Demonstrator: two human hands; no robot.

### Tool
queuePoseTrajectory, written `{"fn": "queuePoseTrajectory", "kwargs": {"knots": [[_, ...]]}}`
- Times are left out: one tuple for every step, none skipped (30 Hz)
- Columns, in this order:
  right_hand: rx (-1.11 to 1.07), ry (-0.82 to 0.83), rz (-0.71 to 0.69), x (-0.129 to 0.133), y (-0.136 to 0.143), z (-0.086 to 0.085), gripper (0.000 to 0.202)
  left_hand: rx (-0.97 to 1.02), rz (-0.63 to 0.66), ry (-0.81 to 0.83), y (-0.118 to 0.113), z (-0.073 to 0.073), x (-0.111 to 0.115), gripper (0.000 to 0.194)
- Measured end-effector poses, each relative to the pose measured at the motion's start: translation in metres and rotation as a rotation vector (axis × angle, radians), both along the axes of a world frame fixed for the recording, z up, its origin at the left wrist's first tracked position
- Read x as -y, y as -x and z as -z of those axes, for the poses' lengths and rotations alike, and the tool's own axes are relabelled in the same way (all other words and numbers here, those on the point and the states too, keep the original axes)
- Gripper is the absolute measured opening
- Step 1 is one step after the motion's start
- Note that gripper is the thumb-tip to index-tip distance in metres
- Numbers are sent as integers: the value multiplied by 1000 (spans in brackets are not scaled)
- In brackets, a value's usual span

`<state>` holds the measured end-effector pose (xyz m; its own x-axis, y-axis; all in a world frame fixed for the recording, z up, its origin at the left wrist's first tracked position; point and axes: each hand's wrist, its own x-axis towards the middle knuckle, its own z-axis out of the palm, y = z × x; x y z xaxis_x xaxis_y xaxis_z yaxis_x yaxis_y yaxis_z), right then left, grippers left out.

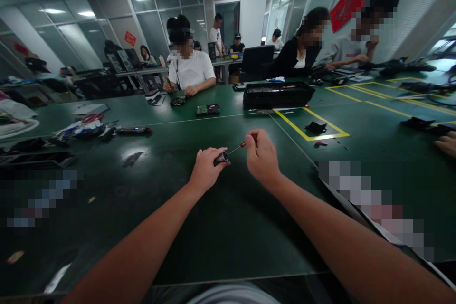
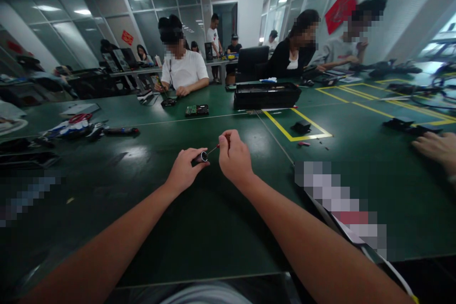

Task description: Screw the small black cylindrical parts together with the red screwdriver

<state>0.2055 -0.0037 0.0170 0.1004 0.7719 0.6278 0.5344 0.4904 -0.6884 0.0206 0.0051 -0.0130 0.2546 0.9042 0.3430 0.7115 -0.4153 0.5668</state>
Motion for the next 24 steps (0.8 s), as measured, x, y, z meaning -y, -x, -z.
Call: {"fn": "queuePoseTrajectory", "kwargs": {"knots": [[21, 1, 11, 1, 0, -1, 14, -1, 5, 4, 0, 0, 0, 41], [39, 3, 28, 1, 1, -2, 14, -4, 7, 9, -1, 1, 0, 41], [55, 6, 49, 2, 1, -3, 15, -9, 7, 15, -1, 1, 0, 41], [66, 9, 75, 2, 0, -3, 16, -14, 6, 20, -1, 2, 0, 42], [70, 13, 99, 2, 0, -4, 17, -18, 6, 25, -1, 2, -1, 42], [70, 16, 117, 2, 0, -5, 17, -21, 9, 27, -1, 2, -1, 42], [65, 16, 128, 2, -1, -5, 18, -22, 13, 27, -1, 2, -1, 41], [58, 14, 133, 2, -1, -5, 18, -19, 16, 26, 0, 2, -1, 40], [51, 10, 132, 2, -2, -5, 18, -11, 14, 26, 0, 1, -1, 40], [46, 4, 129, 1, -2, -5, 18, 6, 9, 31, 1, 1, -2, 39], [43, -5, 125, 1, -2, -5, 18, 30, 1, 39, 3, 0, -2, 38], [40, -16, 122, 1, -2, -4, 18, 59, -8, 49, 4, -1, -3, 37], [35, -28, 118, 1, -3, -4, 18, 95, -17, 57, 6, -1, -3, 37], [29, -39, 114, 1, -3, -4, 18, 133, -25, 65, 8, -2, -4, 36], [20, -51, 113, 1, -3, -4, 17, 173, -33, 71, 11, -2, -6, 34], [11, -61, 112, 1, -4, -4, 17, 217, -43, 79, 13, -3, -7, 33], [2, -69, 112, 1, -4, -4, 16, 263, -54, 92, 15, -3, -9, 31], [-9, -77, 115, 1, -4, -4, 16, 308, -61, 110, 17, -4, -11, 31], [-24, -90, 122, 1, -5, -4, 15, 349, -63, 133, 18, -5, -13, 30], [-43, -113, 130, 0, -5, -3, 15, 387, -59, 160, 19, -6, -14, 31], [-65, -144, 139, 0, -5, -3, 14, 421, -49, 190, 20, -8, -15, 34], [-89, -181, 147, -1, -6, -3, 14, 443, -35, 226, 19, -10, -16, 37], [-113, -218, 154, -2, -6, -2, 13, 450, -24, 268, 18, -12, -16, 40], [-131, -250, 157, -3, -6, -1, 12, 439, -16, 316, 16, -14, -15, 43]]}}
